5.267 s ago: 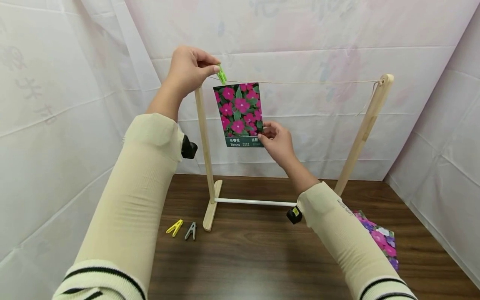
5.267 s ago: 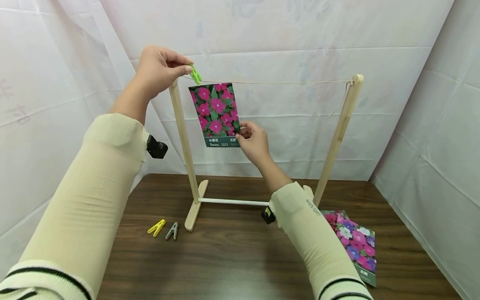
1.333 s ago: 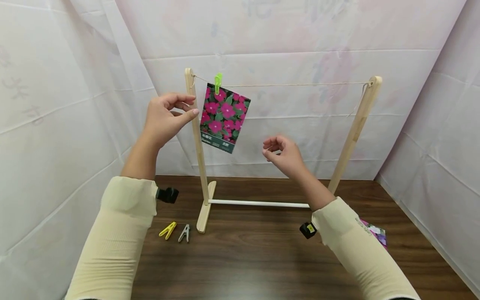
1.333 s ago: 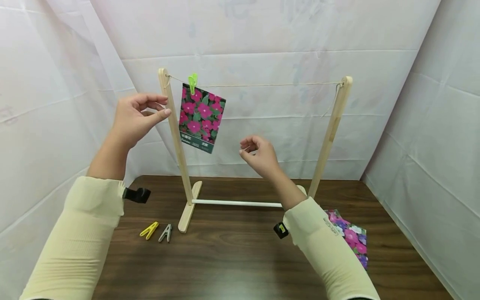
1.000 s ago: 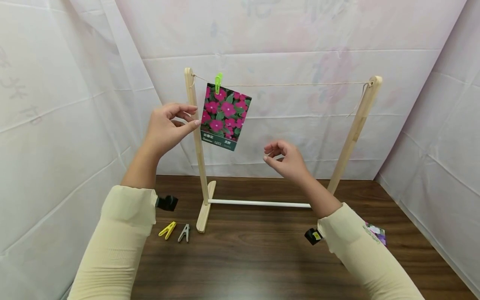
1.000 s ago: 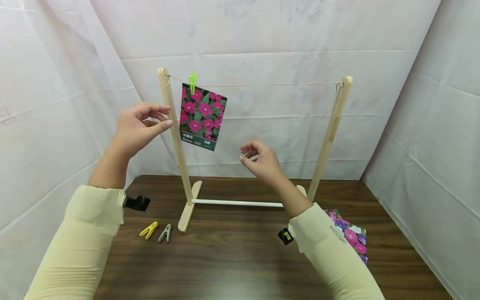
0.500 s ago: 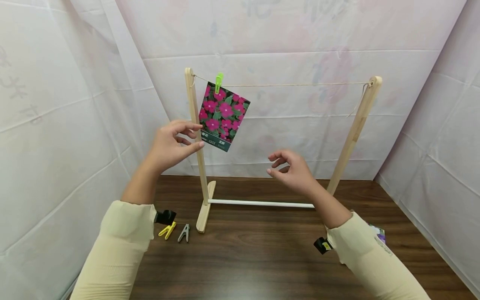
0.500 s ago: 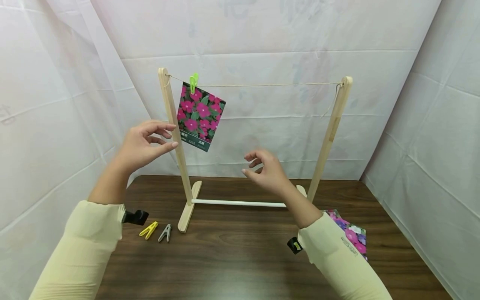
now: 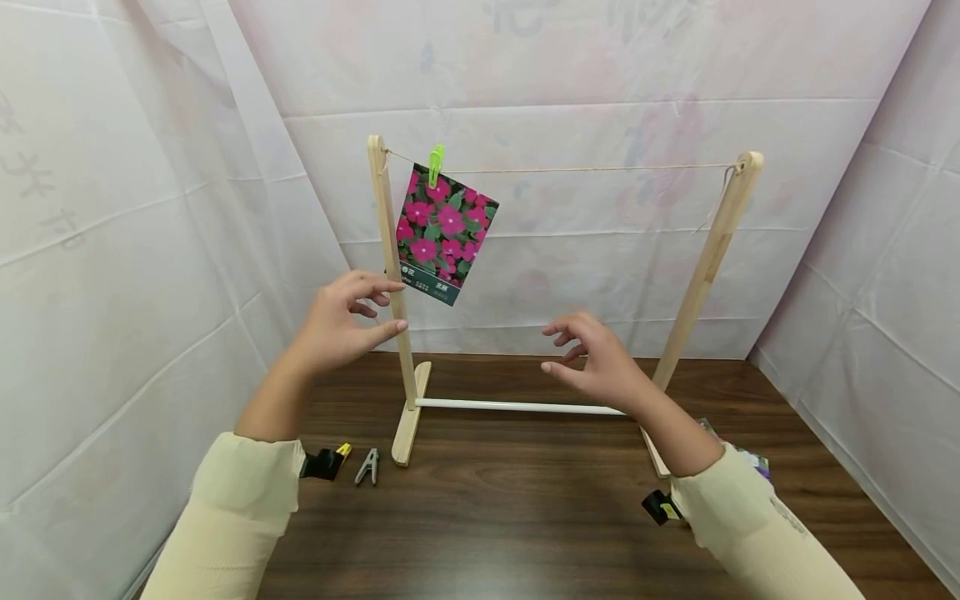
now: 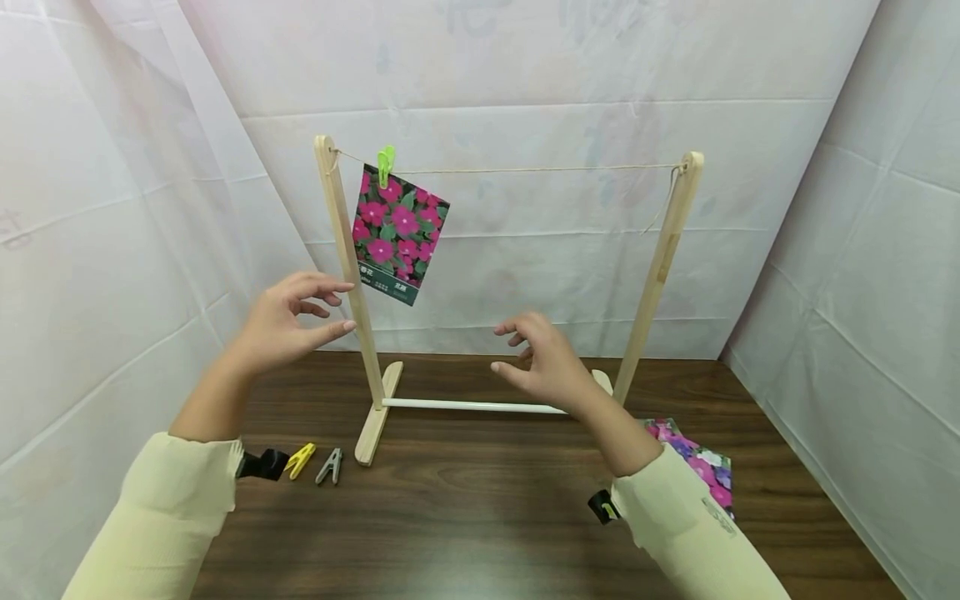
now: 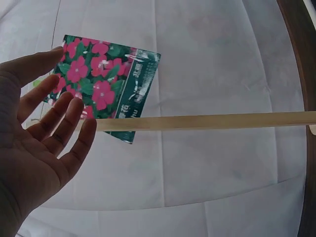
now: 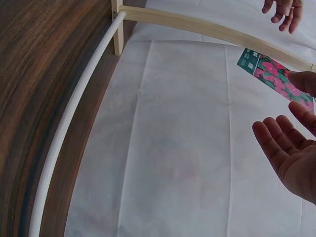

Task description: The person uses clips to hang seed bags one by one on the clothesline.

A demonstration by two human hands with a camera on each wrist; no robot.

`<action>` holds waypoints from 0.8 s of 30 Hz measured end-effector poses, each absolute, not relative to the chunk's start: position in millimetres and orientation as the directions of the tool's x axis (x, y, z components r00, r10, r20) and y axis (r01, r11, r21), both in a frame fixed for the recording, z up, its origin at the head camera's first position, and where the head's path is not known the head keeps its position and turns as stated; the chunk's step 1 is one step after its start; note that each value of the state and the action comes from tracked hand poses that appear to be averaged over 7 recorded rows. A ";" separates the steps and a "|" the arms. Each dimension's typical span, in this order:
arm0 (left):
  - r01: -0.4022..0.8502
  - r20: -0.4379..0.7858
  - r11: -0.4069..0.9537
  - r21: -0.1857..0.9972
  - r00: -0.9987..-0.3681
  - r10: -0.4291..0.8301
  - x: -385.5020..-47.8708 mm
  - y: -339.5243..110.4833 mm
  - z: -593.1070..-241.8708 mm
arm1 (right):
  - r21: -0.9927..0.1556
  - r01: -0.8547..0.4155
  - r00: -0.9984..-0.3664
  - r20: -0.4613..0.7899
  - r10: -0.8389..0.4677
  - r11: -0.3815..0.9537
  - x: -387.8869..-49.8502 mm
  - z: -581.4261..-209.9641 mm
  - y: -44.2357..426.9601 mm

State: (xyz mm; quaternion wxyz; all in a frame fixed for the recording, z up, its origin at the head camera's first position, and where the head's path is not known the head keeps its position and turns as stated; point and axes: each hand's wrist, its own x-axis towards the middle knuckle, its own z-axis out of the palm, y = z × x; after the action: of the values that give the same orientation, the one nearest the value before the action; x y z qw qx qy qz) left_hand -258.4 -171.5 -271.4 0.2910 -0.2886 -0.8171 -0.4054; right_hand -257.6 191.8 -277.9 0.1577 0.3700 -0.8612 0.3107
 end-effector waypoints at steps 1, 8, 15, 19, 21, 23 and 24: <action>0.709 0.710 0.508 0.489 -0.662 0.241 -258.2 -172.6 -273.1 | -0.411 -0.739 -0.672 0.504 -0.542 0.534 -256.4 -279.8 192.4; 0.707 0.694 0.534 0.464 -0.664 0.276 -256.3 -181.4 -282.2 | -0.375 -0.783 -0.618 0.559 -0.553 0.497 -251.4 -294.3 196.9; 0.713 0.692 0.586 0.386 -0.643 0.327 -251.9 -192.5 -291.7 | -0.339 -0.793 -0.599 0.589 -0.544 0.506 -244.8 -308.4 201.3; 0.696 0.677 0.619 0.364 -0.654 0.337 -246.3 -199.4 -296.8 | -0.323 -0.781 -0.607 0.593 -0.530 0.534 -239.5 -318.6 205.6; 0.689 0.673 0.630 0.358 -0.658 0.337 -243.2 -202.7 -299.1 | -0.320 -0.773 -0.614 0.594 -0.519 0.548 -236.2 -324.3 208.7; 0.684 0.673 0.640 0.350 -0.658 0.336 -240.2 -206.1 -301.7 | -0.322 -0.761 -0.624 0.600 -0.501 0.563 -232.3 -330.2 212.3; 0.684 0.675 0.641 0.347 -0.657 0.335 -238.7 -208.0 -303.1 | -0.328 -0.752 -0.633 0.600 -0.489 0.572 -230.1 -333.2 214.4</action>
State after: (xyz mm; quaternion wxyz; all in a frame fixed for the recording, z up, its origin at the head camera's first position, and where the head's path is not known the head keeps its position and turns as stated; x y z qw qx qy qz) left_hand -238.7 -208.0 -303.1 0.2889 -0.2968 -0.8586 -0.3020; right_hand -230.1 214.4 -333.2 0.2283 0.3624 -0.8566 0.2878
